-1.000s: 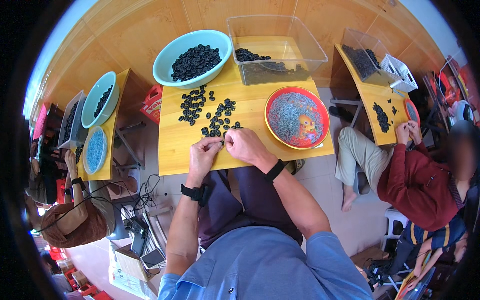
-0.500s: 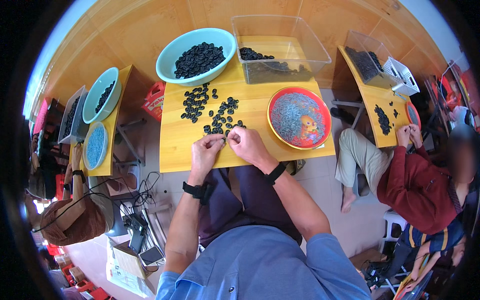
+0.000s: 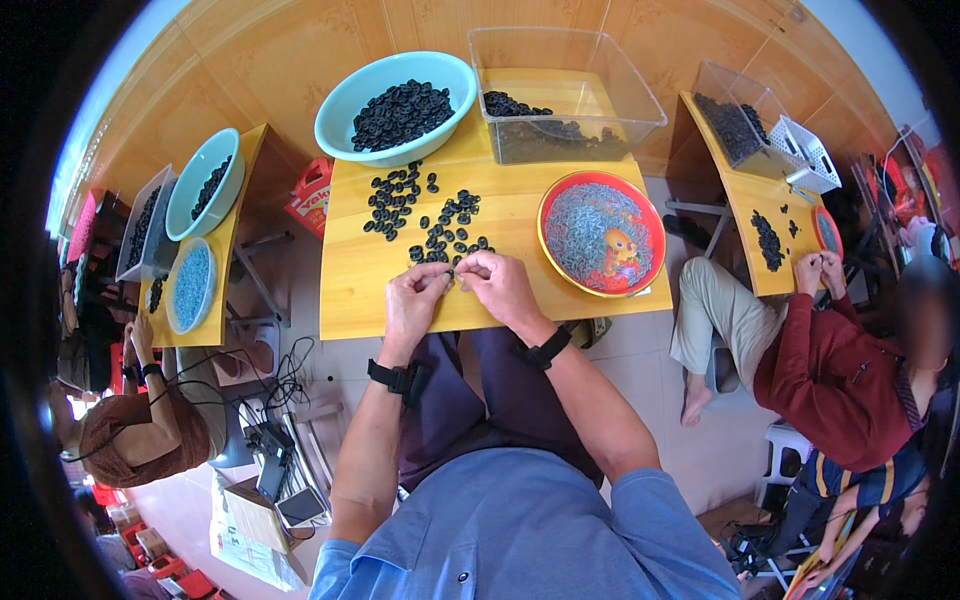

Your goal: Sorting small black components from a central pile into separate containers.

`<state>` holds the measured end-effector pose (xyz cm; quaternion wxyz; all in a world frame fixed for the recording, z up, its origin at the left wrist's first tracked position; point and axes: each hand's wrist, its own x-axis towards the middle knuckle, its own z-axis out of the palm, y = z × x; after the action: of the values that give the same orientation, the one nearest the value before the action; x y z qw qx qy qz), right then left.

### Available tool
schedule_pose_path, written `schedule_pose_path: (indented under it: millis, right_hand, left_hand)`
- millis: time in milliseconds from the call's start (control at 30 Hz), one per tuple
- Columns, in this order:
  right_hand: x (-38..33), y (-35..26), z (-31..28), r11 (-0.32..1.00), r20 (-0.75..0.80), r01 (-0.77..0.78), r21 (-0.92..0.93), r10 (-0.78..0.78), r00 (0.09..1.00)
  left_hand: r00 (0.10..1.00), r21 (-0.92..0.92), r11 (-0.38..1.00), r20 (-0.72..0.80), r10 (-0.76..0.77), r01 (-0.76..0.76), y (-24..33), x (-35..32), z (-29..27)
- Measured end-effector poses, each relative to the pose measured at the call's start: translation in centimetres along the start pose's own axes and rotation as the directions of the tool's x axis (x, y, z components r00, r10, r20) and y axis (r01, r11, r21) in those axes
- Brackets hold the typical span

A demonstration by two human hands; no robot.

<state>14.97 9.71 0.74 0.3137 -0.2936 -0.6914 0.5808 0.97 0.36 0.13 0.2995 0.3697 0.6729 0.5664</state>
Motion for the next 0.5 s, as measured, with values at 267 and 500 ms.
schedule_pose_path:
  millis: [267,500]
  right_hand:
    - [-0.16,0.34,0.38,0.999,-0.05,0.016,0.038,-0.014,0.999]
    - [-0.17,0.37,0.33,1.0,-0.03,0.026,-0.006,-0.027,0.999]
  left_hand:
    - [1.0,0.018,1.0,0.022,-0.006,0.006,0.35,-0.24,0.07]
    - [1.0,0.008,1.0,0.002,-0.019,0.019,0.62,-0.28,0.07]
